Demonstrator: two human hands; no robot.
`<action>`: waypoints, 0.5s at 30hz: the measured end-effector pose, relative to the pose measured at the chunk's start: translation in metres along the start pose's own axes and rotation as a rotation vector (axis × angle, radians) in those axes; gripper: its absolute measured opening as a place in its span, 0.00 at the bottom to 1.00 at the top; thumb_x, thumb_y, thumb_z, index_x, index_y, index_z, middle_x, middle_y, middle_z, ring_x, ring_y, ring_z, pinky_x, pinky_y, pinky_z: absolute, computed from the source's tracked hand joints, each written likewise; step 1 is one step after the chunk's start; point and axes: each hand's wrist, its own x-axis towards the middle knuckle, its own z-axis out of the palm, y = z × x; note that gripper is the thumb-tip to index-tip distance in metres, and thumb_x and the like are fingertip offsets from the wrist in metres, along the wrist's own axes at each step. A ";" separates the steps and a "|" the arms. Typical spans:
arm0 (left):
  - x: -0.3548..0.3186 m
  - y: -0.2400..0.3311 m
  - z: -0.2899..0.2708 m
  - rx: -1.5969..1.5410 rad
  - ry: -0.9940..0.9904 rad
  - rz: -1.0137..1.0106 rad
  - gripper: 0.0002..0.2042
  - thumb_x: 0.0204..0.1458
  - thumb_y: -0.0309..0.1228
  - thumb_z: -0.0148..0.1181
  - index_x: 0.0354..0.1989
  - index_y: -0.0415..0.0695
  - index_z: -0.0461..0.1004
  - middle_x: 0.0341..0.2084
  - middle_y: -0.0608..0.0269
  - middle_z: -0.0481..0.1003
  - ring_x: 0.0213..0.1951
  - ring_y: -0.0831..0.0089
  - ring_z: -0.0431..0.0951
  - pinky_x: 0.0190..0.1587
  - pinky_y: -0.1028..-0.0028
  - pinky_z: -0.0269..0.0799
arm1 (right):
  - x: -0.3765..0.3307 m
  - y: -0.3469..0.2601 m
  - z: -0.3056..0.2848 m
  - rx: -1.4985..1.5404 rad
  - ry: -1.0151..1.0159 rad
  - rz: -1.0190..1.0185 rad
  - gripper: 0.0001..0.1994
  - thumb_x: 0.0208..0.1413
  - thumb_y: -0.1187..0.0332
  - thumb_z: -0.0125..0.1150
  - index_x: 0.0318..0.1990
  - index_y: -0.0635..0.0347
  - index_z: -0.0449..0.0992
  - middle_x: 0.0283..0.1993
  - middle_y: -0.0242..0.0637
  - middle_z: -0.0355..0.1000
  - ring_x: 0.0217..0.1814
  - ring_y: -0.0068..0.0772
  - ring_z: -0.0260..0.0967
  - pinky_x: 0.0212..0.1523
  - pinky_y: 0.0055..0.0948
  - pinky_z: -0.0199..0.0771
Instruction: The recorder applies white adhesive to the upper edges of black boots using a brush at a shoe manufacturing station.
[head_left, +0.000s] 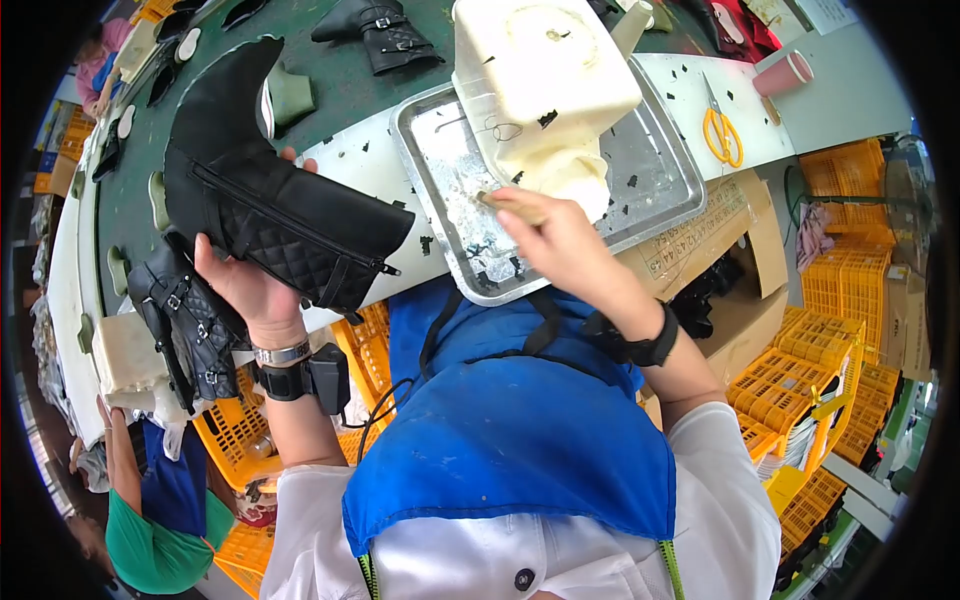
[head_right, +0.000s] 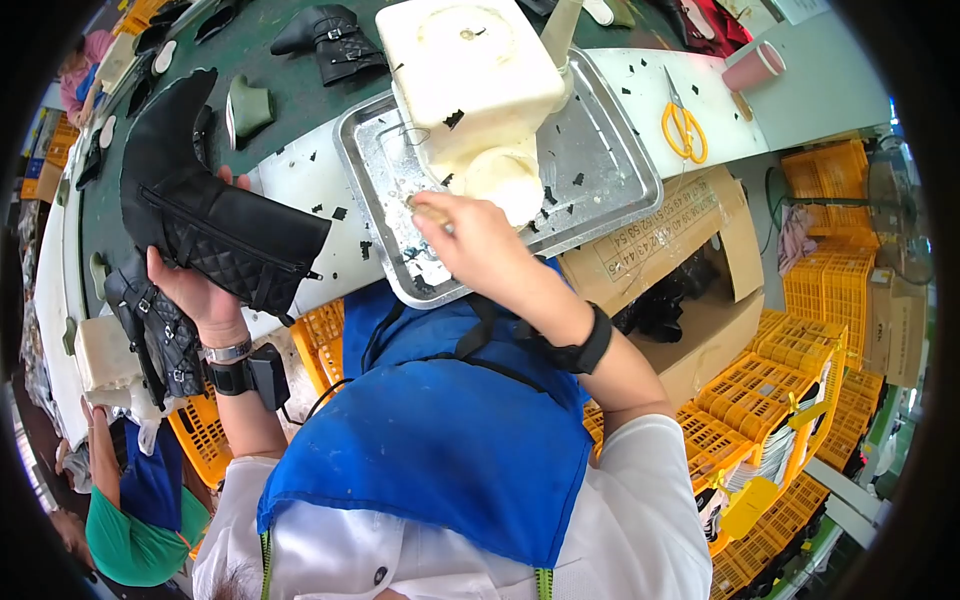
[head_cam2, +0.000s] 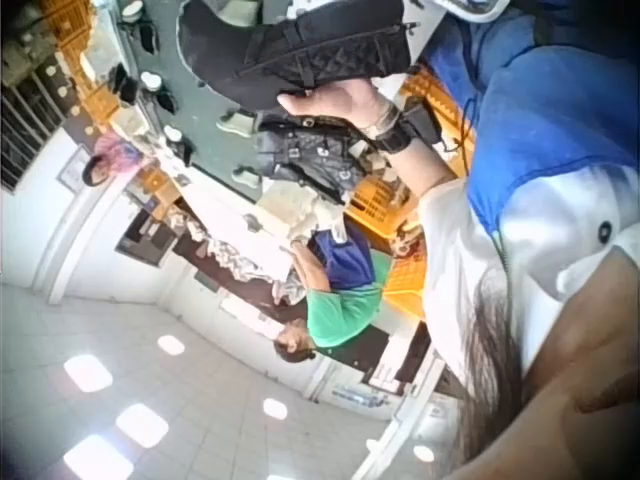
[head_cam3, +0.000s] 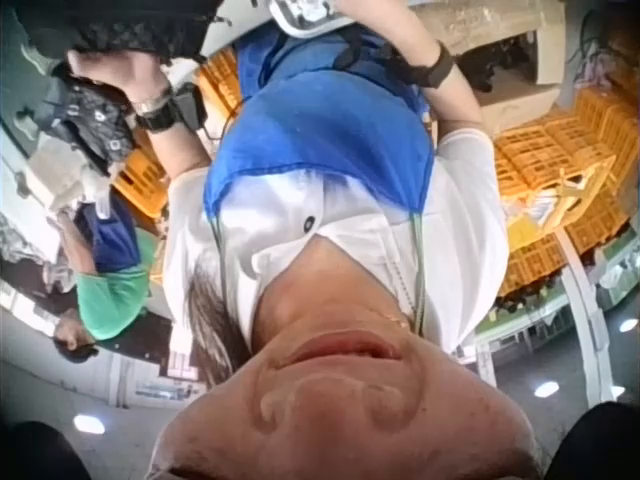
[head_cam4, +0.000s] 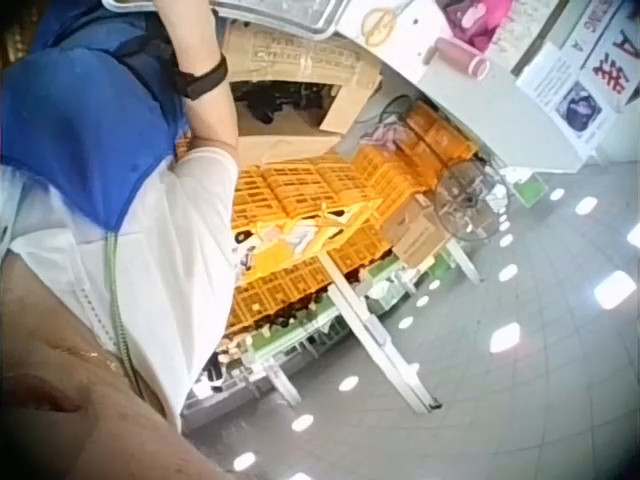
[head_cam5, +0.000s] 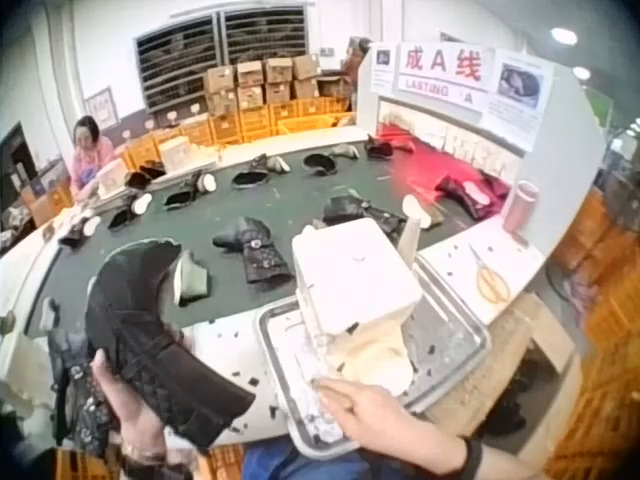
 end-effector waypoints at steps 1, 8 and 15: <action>0.001 0.000 -0.002 -0.002 0.001 0.003 0.38 0.43 0.47 0.53 0.61 0.39 0.49 0.57 0.41 0.55 0.59 0.49 0.54 0.62 0.53 0.46 | 0.001 0.007 0.011 -0.168 0.025 -0.164 0.11 0.53 0.70 0.52 0.42 0.64 0.72 0.27 0.44 0.71 0.27 0.39 0.71 0.30 0.31 0.69; -0.001 0.015 -0.022 0.164 -0.050 0.067 0.42 0.43 0.53 0.56 0.61 0.38 0.49 0.56 0.40 0.56 0.56 0.50 0.60 0.59 0.56 0.55 | -0.001 0.002 0.009 -0.298 -0.122 -0.034 0.11 0.51 0.72 0.52 0.41 0.65 0.73 0.30 0.51 0.71 0.33 0.52 0.70 0.35 0.35 0.70; -0.010 0.039 -0.058 0.586 0.121 0.110 0.36 0.45 0.44 0.59 0.59 0.38 0.53 0.54 0.52 0.62 0.54 0.62 0.63 0.59 0.65 0.55 | 0.013 -0.008 -0.005 -0.074 -0.117 0.043 0.09 0.52 0.68 0.52 0.34 0.63 0.75 0.22 0.51 0.69 0.25 0.50 0.69 0.28 0.36 0.68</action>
